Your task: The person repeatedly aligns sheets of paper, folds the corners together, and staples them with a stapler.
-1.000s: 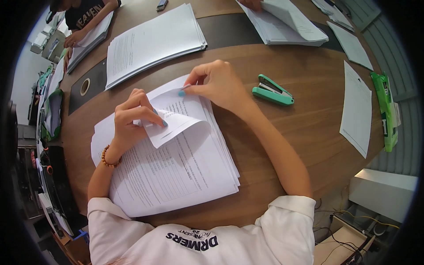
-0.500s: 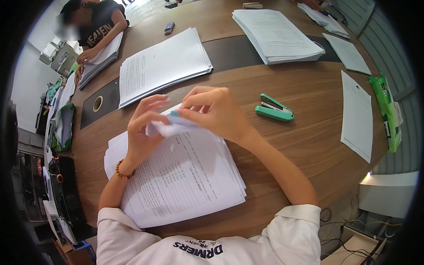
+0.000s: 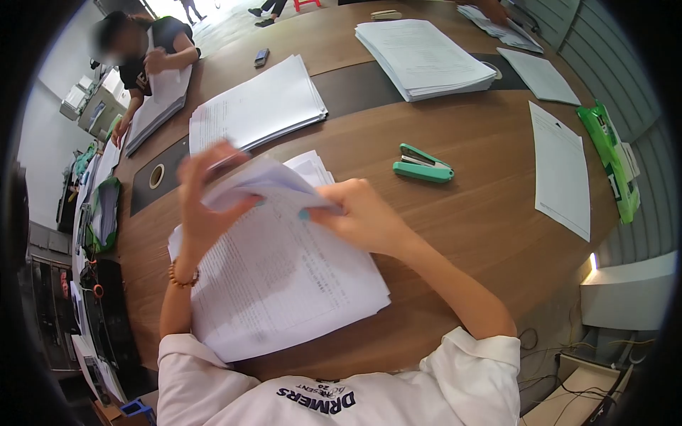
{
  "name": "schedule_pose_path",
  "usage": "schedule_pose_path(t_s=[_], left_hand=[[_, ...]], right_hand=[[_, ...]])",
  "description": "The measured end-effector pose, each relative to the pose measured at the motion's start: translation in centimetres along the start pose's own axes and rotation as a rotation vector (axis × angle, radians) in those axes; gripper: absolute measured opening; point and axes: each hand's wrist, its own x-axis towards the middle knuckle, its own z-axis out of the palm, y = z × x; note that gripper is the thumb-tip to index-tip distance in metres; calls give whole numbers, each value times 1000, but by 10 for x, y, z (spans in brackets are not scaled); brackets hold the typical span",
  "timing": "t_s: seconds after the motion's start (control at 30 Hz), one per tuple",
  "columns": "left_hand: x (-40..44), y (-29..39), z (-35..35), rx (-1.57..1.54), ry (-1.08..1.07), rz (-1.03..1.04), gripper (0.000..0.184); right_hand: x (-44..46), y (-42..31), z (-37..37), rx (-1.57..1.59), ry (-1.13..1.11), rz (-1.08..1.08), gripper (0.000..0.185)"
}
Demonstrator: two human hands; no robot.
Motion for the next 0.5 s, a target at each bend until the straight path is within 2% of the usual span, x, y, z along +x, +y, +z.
schedule_pose_path(t_s=[0.03,0.1,0.13,0.2,0.23,0.3,0.33,0.37,0.4,0.43,0.47,0.5], left_hand=[[4,3,-12,212,100,26,79],[2,-28,-36,237,248,17,97],[2,-32,-43,230,252,19,97],[2,-35,-55,-707,-41,-451,95],[-5,-46,-48,-716,-42,-449,95],[-17,-71,-19,-1556,-146,-611,75],[-6,-62,-13,-1564,-151,-607,75],[7,-49,-2,-1341,-244,-473,60],[20,-34,8,-1118,-326,-342,45],[31,-22,19,-1133,-329,-338,45],[42,-10,30,-1033,-262,-334,36],[50,3,41,-933,-196,-330,27]], right_hand=[[-8,-7,-7,-4,5,3,18],[-29,-17,-34,-115,237,6,15],[-39,-18,-45,-72,352,7,16],[-54,-17,-60,23,565,-67,16],[-58,-17,-67,71,657,-143,16],[-68,-12,-84,15,747,-211,17],[-73,-11,-90,-33,834,-282,18],[-77,-11,-94,-41,841,-277,18],[-82,-11,-97,-105,973,-303,18],[-88,-12,-100,-176,1104,-331,18],[-92,-15,-100,-191,1110,-326,18],[-96,-17,-97,-68,1155,-389,18]])
